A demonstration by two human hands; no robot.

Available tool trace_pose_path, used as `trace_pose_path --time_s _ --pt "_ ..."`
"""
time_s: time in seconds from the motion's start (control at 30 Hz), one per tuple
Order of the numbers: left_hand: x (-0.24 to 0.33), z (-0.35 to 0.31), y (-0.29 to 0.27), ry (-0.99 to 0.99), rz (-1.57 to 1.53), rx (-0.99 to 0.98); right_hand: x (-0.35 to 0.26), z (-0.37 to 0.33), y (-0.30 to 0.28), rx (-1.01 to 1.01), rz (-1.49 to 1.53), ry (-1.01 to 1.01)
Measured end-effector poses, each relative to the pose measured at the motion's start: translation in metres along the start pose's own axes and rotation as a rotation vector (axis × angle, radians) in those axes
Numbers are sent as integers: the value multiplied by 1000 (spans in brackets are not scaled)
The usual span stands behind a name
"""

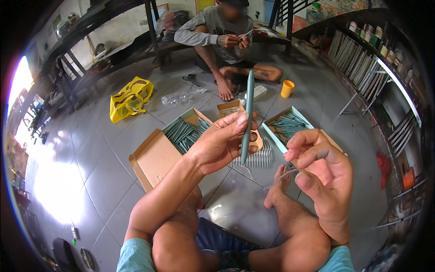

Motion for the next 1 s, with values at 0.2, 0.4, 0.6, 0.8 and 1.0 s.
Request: trace_pose_path --time_s 0.2,0.4,0.6,0.8,1.0 --pt "-3 1 9 34 -31 -32 -2 4 -3 10 -142 -78" --pt "-11 1 25 32 -212 -152 -6 5 -3 70 -265 -142" --pt "-17 7 28 88 -107 -124 1 11 1 128 -142 -20" --pt "-18 12 28 79 -57 -72 17 22 -3 86 16 34" --pt "-17 11 41 64 -54 -170 20 31 -1 131 120 93"
Point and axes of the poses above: each hand's wrist, its own z-axis towards the middle knuckle, its own y-axis out of the palm, x = y × z, the point moved 8 cm from there along z, towards the middle knuckle, and after that the axes turned 4 degrees about -y, right-handed, at the moved point
